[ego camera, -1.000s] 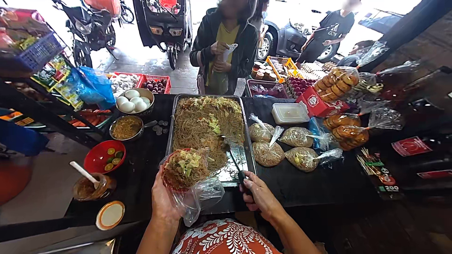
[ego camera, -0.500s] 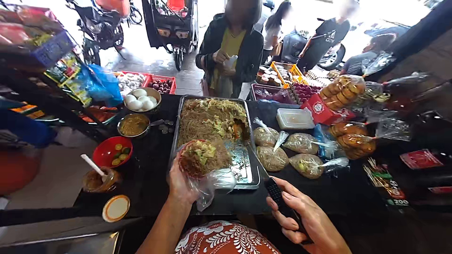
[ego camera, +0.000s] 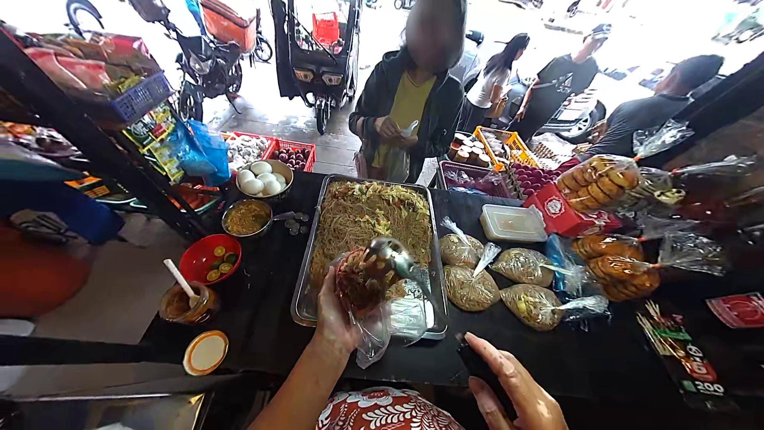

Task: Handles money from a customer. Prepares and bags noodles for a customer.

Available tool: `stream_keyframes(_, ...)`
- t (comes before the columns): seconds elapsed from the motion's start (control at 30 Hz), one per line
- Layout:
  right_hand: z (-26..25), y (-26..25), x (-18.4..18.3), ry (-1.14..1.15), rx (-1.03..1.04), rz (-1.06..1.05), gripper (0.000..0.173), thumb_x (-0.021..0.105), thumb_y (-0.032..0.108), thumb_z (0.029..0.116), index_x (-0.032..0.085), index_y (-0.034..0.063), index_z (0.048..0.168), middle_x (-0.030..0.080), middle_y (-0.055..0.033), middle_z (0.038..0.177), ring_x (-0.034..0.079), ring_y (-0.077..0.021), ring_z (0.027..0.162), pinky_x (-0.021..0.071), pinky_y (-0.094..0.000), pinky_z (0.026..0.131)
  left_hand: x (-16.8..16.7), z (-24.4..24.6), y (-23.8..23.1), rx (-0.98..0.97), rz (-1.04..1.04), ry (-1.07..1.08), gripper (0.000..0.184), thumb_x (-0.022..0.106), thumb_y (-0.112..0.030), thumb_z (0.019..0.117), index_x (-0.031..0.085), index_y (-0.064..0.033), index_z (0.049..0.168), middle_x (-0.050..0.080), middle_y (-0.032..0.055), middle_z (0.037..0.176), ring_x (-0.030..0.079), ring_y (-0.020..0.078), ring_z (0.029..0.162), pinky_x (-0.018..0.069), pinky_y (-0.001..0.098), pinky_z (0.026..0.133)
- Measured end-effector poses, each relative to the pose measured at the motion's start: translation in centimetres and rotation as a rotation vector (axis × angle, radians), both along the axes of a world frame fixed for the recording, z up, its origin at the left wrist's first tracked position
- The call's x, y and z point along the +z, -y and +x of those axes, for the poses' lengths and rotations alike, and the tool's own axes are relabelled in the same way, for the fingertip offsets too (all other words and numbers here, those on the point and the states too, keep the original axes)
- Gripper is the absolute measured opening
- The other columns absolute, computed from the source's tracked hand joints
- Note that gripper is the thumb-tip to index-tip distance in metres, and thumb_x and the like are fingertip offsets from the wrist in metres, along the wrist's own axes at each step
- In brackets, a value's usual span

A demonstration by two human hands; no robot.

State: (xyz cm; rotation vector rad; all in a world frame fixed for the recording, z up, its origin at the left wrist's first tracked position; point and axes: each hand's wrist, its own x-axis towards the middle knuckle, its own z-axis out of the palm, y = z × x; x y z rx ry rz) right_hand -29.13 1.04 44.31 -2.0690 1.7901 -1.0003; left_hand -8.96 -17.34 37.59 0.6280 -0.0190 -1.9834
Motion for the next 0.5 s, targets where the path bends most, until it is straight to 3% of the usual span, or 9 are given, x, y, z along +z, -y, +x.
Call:
stream_keyframes(0.13,-0.9,0.4,-0.2,0.07,-0.075,-0.032,0.043,0.054,0.014,0.103,0.053,-0.0113,0.139,0.064,-0.0252,0.128,0.065,-0.0172,0.117,0.052,-0.0267,0.102,-0.2,0.0,-0.6,0.071,-0.005,0.075,0.061,0.018,-0.054,0.1071,0.06,-0.0134,0.126,0.071,0.0124,0.108,0.071,0.0268,0.097,0.0602,0.0501,0.078)
stream_keyframes(0.2,-1.6,1.2,-1.4,-0.004,-0.166,0.054,0.046,0.054,0.012,0.1013,0.052,-0.0099,0.142,0.065,-0.0253,0.129,0.066,-0.0263,0.116,0.0535,-0.037,0.102,-0.1,0.1,-0.7,0.118,0.012,0.103,0.058,0.018,-0.05,0.1077,0.059,-0.013,0.123,0.071,0.0114,0.104,0.071,0.025,0.094,0.0602,0.0479,0.075)
stream_keyframes(0.23,-1.9,1.6,-2.7,-0.051,-0.211,0.097,0.046,0.055,0.012,0.0998,0.054,-0.0068,0.142,0.066,-0.0233,0.127,0.068,-0.0295,0.113,0.0557,-0.0424,0.098,0.0,0.3,-0.8,0.132,0.023,0.112,0.055,0.019,-0.049,0.1076,0.059,-0.013,0.12,0.07,0.0106,0.102,0.071,0.024,0.092,0.06,0.0468,0.074)
stream_keyframes(0.3,-2.3,2.4,-6.5,-0.154,-0.281,0.124,0.047,0.055,0.014,0.0957,0.059,0.0002,0.141,0.069,-0.0197,0.118,0.072,-0.0318,0.097,0.0604,-0.0491,0.081,0.2,0.6,-1.2,0.148,0.032,0.144,0.053,0.02,-0.047,0.1077,0.059,-0.0133,0.117,0.07,0.0089,0.099,0.071,0.0224,0.089,0.0602,0.045,0.071)
stream_keyframes(0.4,-2.1,3.4,-10.3,-0.248,-0.317,0.126,0.045,0.059,0.012,0.0939,0.062,0.004,0.138,0.069,-0.0205,0.108,0.072,-0.0327,0.074,0.06,-0.0501,0.061,0.4,1.1,-1.3,0.162,0.005,0.139,0.051,0.022,-0.047,0.1077,0.058,-0.0141,0.122,0.07,0.0097,0.103,0.07,0.0236,0.093,0.06,0.0465,0.074)
stream_keyframes(0.47,-2.1,4.0,-11.1,-0.317,-0.328,0.131,0.045,0.064,0.011,0.0935,0.063,0.0057,0.138,0.068,-0.0224,0.107,0.071,-0.0373,0.076,0.0598,-0.0526,0.061,0.7,1.3,-1.3,0.164,-0.037,0.138,0.052,0.022,-0.048,0.1085,0.057,-0.0146,0.127,0.069,0.0103,0.107,0.07,0.024,0.096,0.0604,0.0465,0.077)
stream_keyframes(0.5,-2.1,4.2,-10.9,-0.337,-0.327,0.141,0.044,0.066,0.012,0.0938,0.064,0.0064,0.138,0.067,-0.0244,0.111,0.071,-0.0423,0.085,0.0591,-0.0579,0.068,0.8,1.4,-1.3,0.165,-0.045,0.144,0.052,0.022,-0.048,0.1088,0.057,-0.0146,0.128,0.07,0.0102,0.108,0.071,0.0237,0.097,0.0606,0.046,0.078)
